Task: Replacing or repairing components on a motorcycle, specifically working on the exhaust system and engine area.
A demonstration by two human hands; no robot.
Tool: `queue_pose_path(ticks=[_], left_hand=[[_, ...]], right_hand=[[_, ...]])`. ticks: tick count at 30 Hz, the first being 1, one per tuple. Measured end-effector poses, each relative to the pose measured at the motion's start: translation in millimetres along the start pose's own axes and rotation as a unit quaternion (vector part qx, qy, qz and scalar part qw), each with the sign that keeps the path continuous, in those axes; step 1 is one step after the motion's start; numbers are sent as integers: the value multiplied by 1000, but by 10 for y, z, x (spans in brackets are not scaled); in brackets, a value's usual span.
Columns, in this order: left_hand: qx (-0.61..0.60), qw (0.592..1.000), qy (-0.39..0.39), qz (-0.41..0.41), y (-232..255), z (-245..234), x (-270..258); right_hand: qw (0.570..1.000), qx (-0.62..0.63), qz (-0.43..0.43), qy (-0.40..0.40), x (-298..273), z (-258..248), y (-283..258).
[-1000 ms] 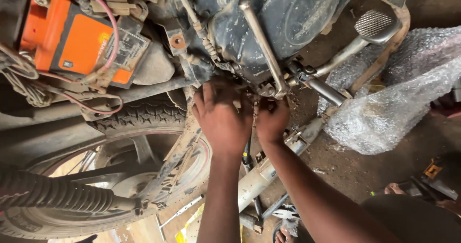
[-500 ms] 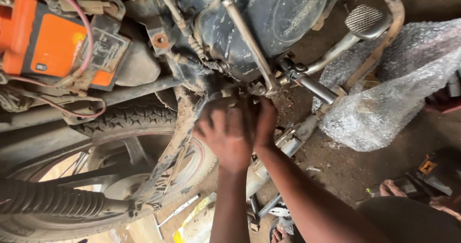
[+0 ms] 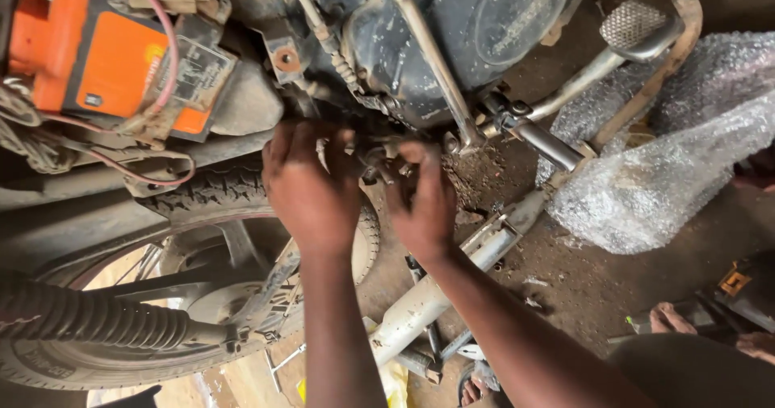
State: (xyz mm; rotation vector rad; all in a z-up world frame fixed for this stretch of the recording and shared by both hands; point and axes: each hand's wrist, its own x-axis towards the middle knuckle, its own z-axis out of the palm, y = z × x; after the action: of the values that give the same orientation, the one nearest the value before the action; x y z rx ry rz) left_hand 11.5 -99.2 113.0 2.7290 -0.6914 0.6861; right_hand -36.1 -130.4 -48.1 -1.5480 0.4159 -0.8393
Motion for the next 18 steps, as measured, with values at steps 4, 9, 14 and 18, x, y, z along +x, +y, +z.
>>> queue_pose_path(ticks=[4,9,14,18], left_hand=[[-57,996,-70,3,-46,165,-61],[-168,980,-25,-103,60,317,-108],[-232,964,14,-128,-121,457,-275],[-195,973,16,-124,-78,402,-299]], right_hand=[[1000,-23,-12,-10,37,-23,-20],[978,-134,124,-98,169,-147,-155],[974,-92,182,-96,238,-69,-64],[984,-18,167,-61,276,-39,-155]])
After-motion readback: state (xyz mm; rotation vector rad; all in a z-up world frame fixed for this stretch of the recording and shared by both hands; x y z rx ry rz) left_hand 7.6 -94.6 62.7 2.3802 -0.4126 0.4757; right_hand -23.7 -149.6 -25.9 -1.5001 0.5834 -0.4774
